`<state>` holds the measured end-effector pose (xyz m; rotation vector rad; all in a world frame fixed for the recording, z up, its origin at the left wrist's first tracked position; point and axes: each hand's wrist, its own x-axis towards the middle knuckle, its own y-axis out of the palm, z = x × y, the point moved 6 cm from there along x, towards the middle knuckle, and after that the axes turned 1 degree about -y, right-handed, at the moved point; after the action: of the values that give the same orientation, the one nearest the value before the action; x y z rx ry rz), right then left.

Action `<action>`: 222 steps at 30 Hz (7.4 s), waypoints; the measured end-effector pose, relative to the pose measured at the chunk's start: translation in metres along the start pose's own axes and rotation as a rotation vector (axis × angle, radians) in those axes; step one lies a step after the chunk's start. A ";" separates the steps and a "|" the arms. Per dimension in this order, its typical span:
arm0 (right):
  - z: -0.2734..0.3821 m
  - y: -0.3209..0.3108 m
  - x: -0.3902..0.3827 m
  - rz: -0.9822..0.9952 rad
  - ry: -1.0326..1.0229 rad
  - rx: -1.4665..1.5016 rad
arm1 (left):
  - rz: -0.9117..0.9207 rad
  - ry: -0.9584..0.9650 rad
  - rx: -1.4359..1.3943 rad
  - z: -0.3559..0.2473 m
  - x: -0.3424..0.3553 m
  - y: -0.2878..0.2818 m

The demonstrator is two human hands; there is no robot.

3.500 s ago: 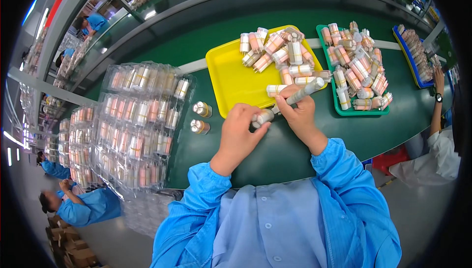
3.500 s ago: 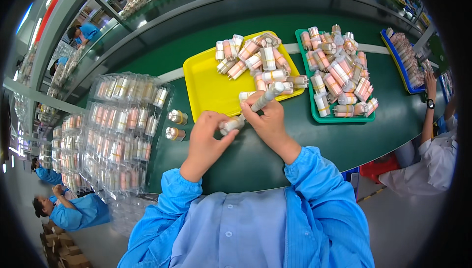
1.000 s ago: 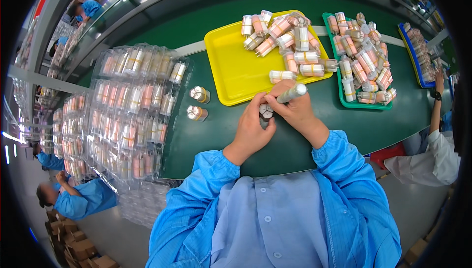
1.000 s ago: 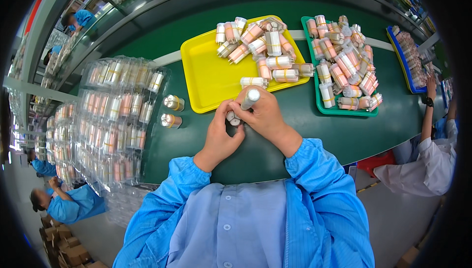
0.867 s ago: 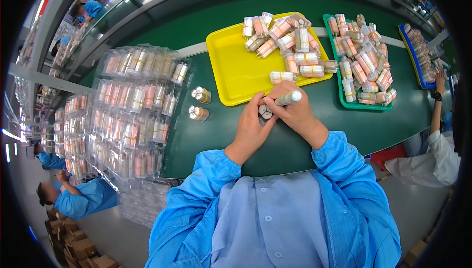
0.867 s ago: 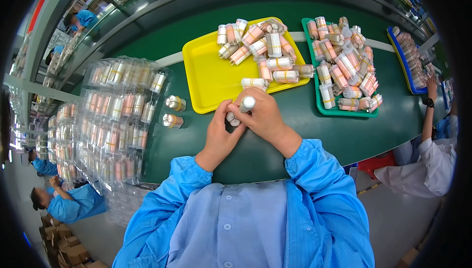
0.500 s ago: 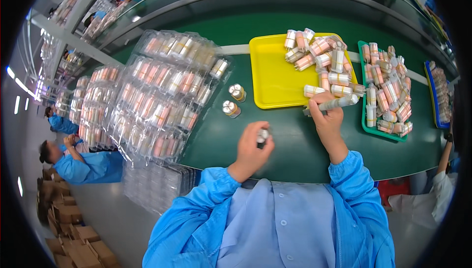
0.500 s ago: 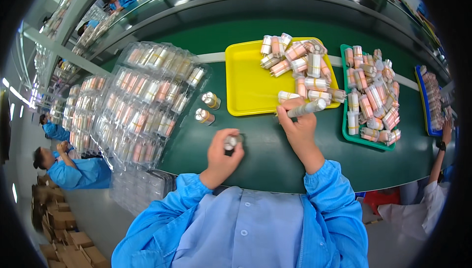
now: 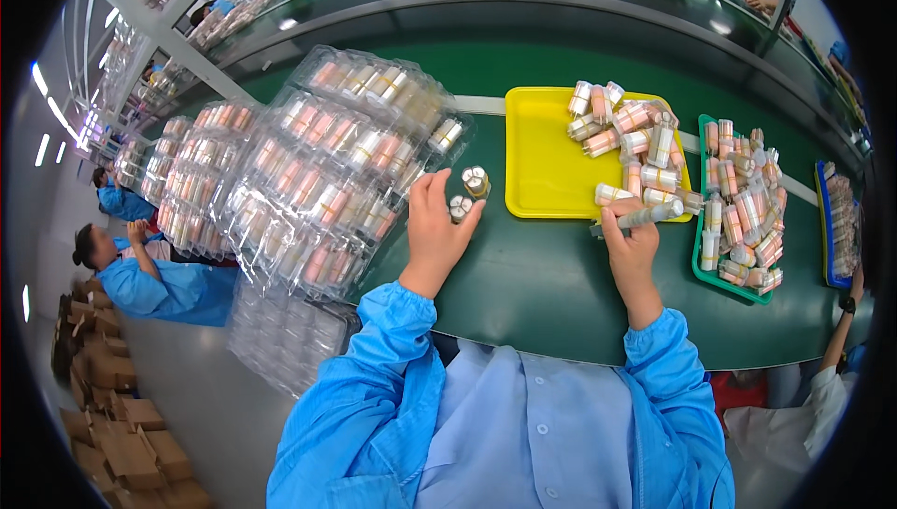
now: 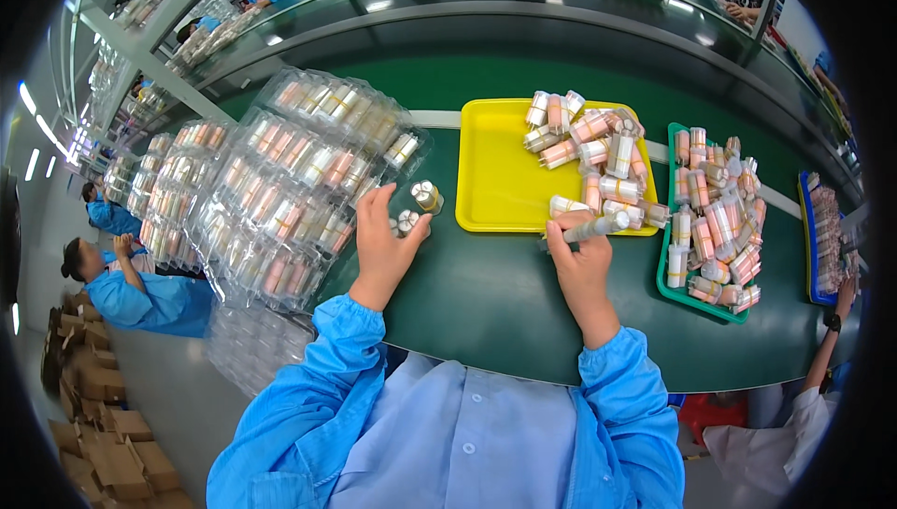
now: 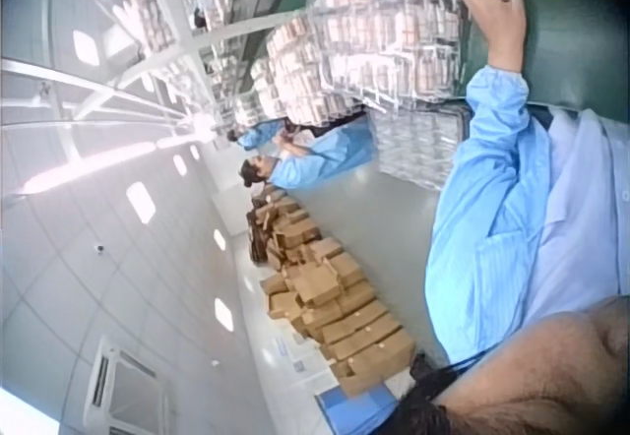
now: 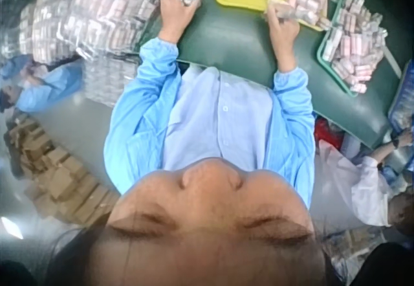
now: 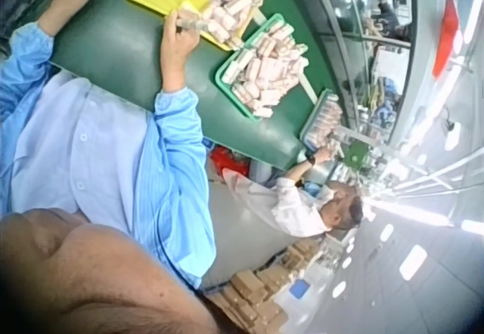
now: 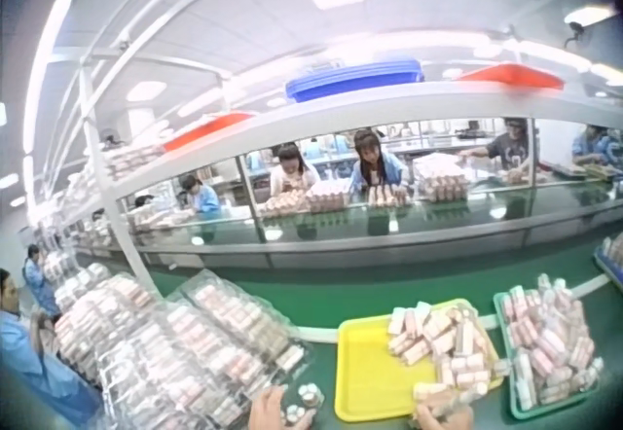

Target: Mark and organize small glass vials on a production line.

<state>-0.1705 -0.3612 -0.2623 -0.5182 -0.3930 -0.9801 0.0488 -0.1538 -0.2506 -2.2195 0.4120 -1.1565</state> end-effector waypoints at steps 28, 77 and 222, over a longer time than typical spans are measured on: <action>-0.006 0.003 -0.003 0.005 0.022 0.015 | 0.178 0.006 0.612 0.038 0.245 -0.194; 0.000 0.004 0.001 0.134 0.035 -0.139 | 0.552 -0.025 0.526 0.211 0.338 -0.075; 0.000 -0.021 0.013 -0.040 -0.110 -0.020 | 0.126 0.032 -0.248 -0.131 0.123 0.184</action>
<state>-0.1820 -0.3793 -0.2508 -0.5861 -0.4945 -0.9977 0.0122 -0.4074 -0.2306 -2.3475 0.7336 -1.1257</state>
